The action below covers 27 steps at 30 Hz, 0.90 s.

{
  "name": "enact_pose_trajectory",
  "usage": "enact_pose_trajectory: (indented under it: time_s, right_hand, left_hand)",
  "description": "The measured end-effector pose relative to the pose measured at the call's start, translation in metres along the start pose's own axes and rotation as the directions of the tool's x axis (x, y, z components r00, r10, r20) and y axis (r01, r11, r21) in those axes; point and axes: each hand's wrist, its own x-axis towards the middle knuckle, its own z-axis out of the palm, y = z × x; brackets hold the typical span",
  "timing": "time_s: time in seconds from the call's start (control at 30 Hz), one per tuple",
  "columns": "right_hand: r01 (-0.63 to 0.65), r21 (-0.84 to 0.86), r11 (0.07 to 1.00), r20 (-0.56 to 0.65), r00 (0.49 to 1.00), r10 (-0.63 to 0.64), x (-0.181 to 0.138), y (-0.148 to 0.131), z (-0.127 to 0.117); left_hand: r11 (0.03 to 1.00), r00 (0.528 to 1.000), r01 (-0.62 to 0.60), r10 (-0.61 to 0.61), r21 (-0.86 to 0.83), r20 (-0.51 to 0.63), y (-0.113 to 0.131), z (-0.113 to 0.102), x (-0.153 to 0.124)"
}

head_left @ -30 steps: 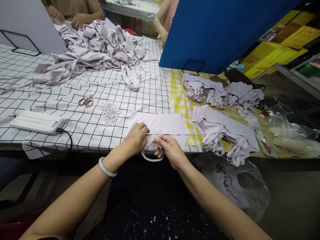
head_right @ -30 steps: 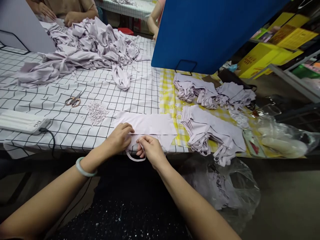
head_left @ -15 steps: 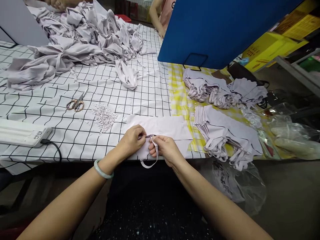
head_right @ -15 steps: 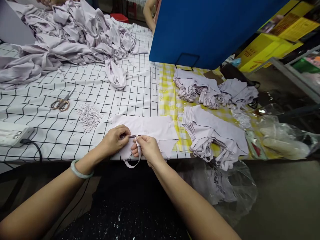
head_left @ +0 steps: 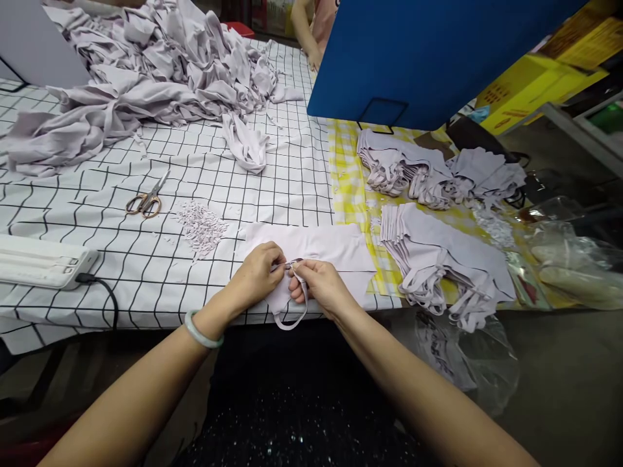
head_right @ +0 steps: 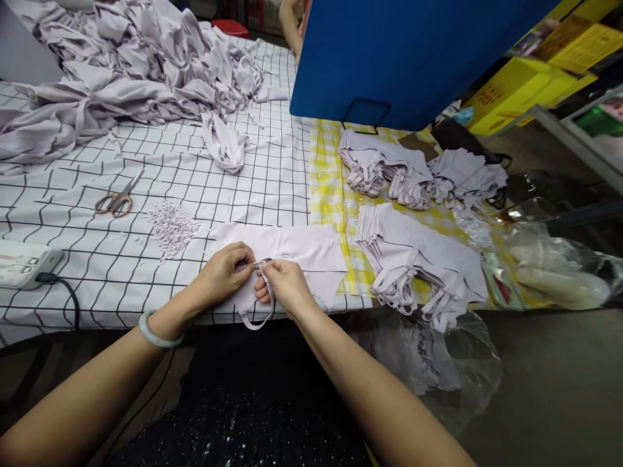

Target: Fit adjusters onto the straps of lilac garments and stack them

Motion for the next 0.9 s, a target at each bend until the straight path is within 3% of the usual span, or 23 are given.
enact_pose_trajectory:
  time_s: [0.33,0.7,0.9]
  right_hand:
    - [0.056,-0.046,0.997,-0.078,0.995,-0.059,-0.0007,-0.0027,-0.0013]
    - [0.012,-0.080,0.997,-0.029,0.999,-0.014,0.0032,-0.0046,0.0023]
    - [-0.089,-0.088,0.992,0.080,0.992,0.096,0.0044,-0.0082,0.0025]
  left_hand:
    - [0.999,1.000,0.023,-0.023,-0.031,-0.005,0.0023,0.0010,0.0000]
    - [1.000,1.000,0.020,-0.019,-0.019,0.013,0.0026,0.0003,-0.0009]
    - [1.000,1.000,-0.002,0.002,0.003,-0.024,0.0007,0.0033,-0.0014]
